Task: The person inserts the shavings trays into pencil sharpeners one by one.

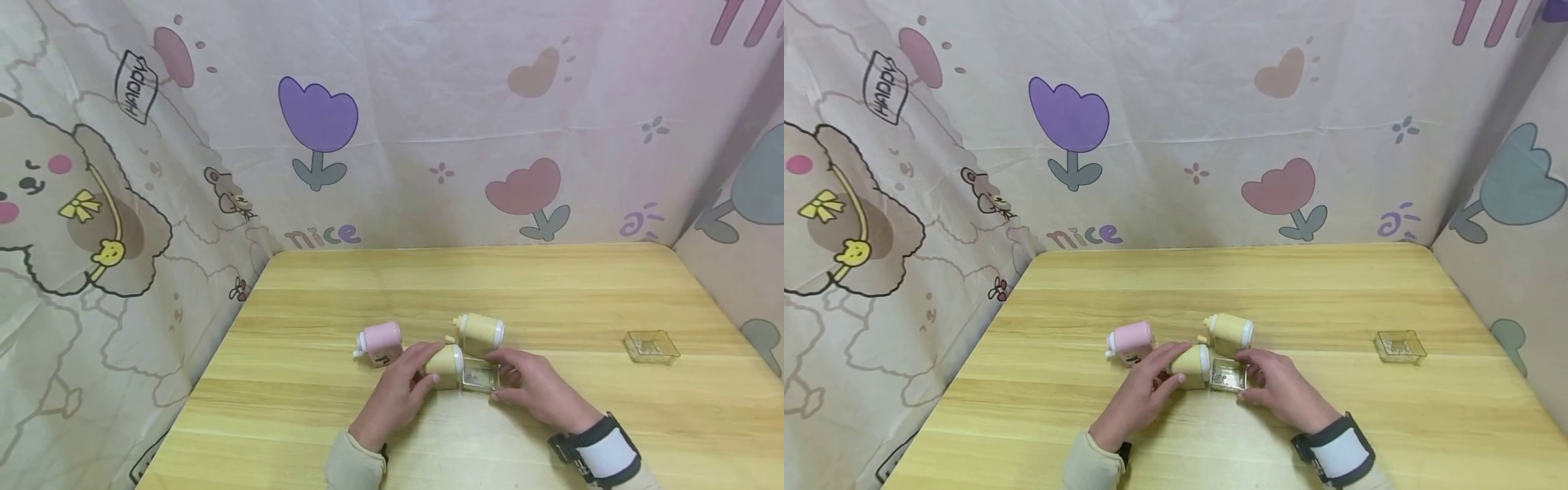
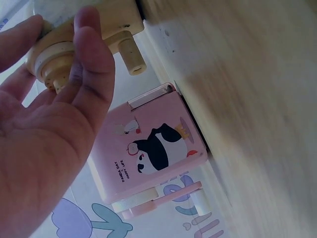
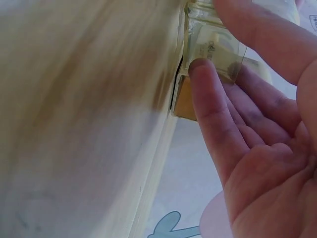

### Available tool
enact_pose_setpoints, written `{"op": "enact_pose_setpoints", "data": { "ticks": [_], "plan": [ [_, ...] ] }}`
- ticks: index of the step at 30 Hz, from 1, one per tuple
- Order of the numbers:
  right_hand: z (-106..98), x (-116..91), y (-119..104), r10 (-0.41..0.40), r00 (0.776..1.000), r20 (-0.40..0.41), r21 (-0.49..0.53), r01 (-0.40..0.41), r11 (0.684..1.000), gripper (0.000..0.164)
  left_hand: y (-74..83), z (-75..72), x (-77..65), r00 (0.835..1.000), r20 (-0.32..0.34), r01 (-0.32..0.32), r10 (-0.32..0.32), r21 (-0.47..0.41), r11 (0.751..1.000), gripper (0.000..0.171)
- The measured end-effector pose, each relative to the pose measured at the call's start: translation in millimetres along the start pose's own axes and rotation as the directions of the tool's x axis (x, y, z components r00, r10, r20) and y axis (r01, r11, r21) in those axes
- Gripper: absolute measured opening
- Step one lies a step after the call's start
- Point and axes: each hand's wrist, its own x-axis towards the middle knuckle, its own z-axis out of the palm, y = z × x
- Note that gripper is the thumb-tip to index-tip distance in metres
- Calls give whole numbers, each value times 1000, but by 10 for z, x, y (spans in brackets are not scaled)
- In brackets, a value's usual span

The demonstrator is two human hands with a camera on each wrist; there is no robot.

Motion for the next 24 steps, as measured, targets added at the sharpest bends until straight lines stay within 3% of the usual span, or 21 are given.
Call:
{"op": "enact_pose_setpoints", "data": {
  "ticks": [11, 24],
  "plan": [
    [13, 4, -21, 31, 999, -15, -17, -31, 999, 58, -20, 16, -3, 1000, -3, 4, -4, -11, 1000, 50],
    [64, 36, -59, 4, 1000, 14, -36, -3, 999, 60, -35, 9, 1, 1000, 2, -14, 14, -18, 1000, 51]
  ]
}}
